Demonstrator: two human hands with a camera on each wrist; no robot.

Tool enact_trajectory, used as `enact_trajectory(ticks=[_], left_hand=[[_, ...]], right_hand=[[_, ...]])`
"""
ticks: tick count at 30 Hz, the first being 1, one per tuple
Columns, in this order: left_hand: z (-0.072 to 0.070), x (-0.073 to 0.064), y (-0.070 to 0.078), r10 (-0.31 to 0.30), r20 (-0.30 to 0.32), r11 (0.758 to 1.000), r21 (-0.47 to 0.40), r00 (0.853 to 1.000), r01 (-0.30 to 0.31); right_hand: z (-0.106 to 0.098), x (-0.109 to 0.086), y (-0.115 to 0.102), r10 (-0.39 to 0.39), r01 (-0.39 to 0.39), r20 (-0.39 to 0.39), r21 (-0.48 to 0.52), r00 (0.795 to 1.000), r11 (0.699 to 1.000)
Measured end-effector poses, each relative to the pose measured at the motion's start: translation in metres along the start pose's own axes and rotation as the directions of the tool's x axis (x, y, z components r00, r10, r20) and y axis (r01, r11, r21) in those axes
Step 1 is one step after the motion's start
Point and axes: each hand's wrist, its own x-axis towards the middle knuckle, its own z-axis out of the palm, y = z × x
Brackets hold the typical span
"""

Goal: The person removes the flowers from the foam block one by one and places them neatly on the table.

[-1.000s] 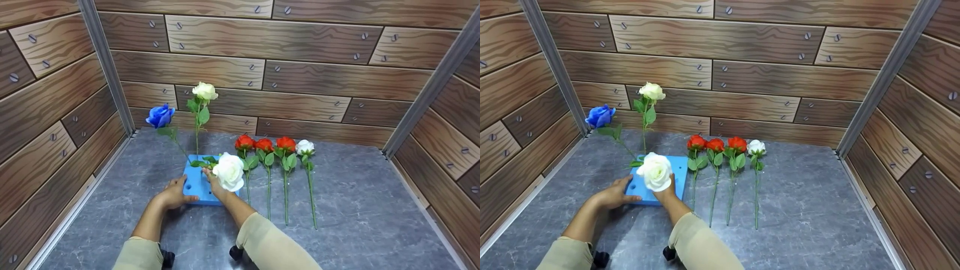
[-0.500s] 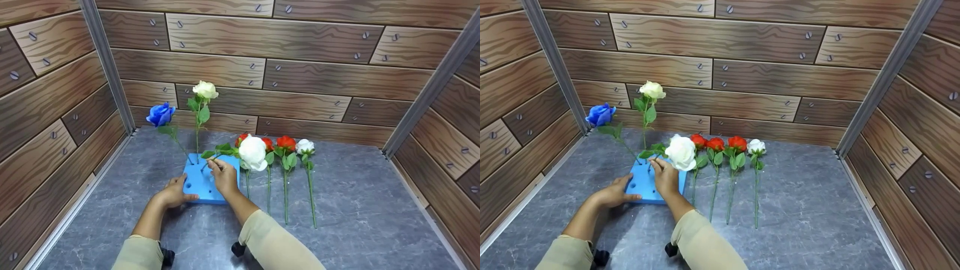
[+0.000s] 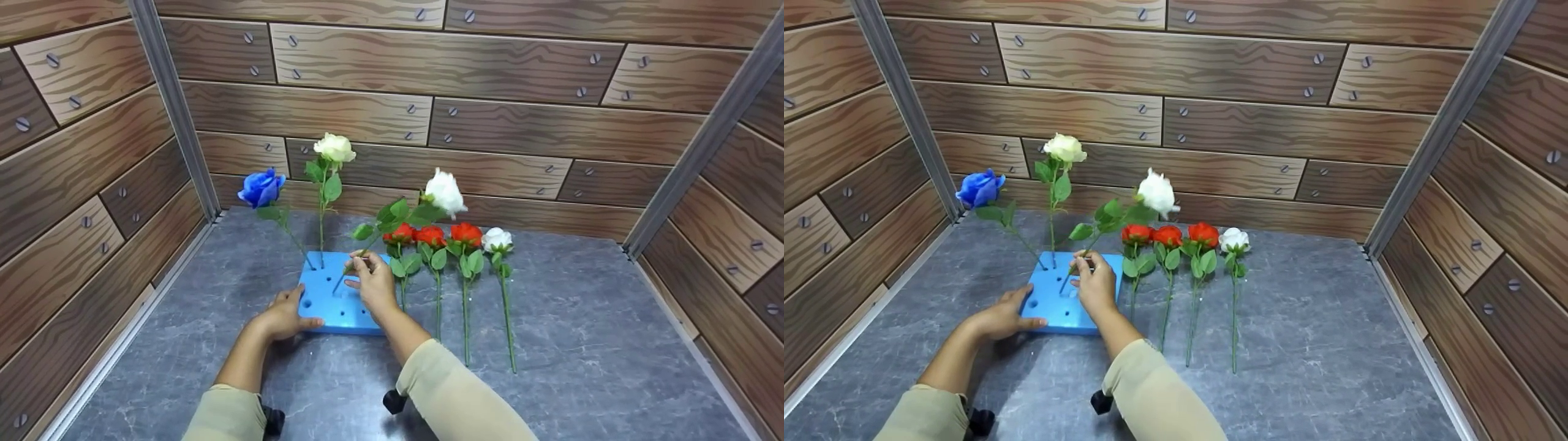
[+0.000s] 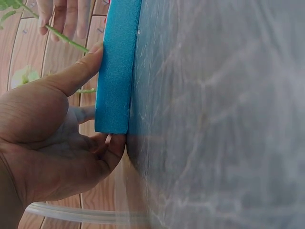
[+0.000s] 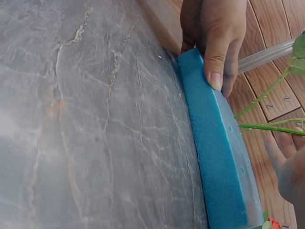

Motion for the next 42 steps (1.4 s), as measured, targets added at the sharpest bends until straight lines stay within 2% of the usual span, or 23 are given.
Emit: enact_trajectory(ticks=[5, 10, 16, 29, 42], left_hand=[[0.001, 0.0, 0.001, -0.004, 0.001, 1.0, -0.002, 1.0, 0.004], [0.001, 0.0, 0.002, -0.005, 0.008, 1.0, -0.014, 1.0, 0.005], [0.001, -0.001, 0.001, 0.005, 0.02, 1.0, -0.023, 1.0, -0.004], [0.001, 0.0, -0.001, 0.011, 0.017, 0.999, -0.031, 1.0, -0.011], [0.0, -0.003, -0.002, 0.024, 0.027, 0.999, -0.031, 0.999, -0.024]], right_hand=[[-0.006, 0.0, -0.001, 0.034, -0.035, 0.023, 0.025, 0.999, 0.999], [-0.012, -0.001, -0.002, 0.036, -0.036, 0.039, 0.002, 0.999, 0.999], [-0.019, -0.002, -0.004, 0.087, -0.085, 0.061, -0.034, 0.994, 0.996], [-0.031, -0.003, -0.003, 0.117, -0.109, 0.124, -0.074, 0.985, 0.991], [-0.052, -0.008, -0.009, 0.139, -0.122, 0.132, -0.125, 0.982, 0.985]])
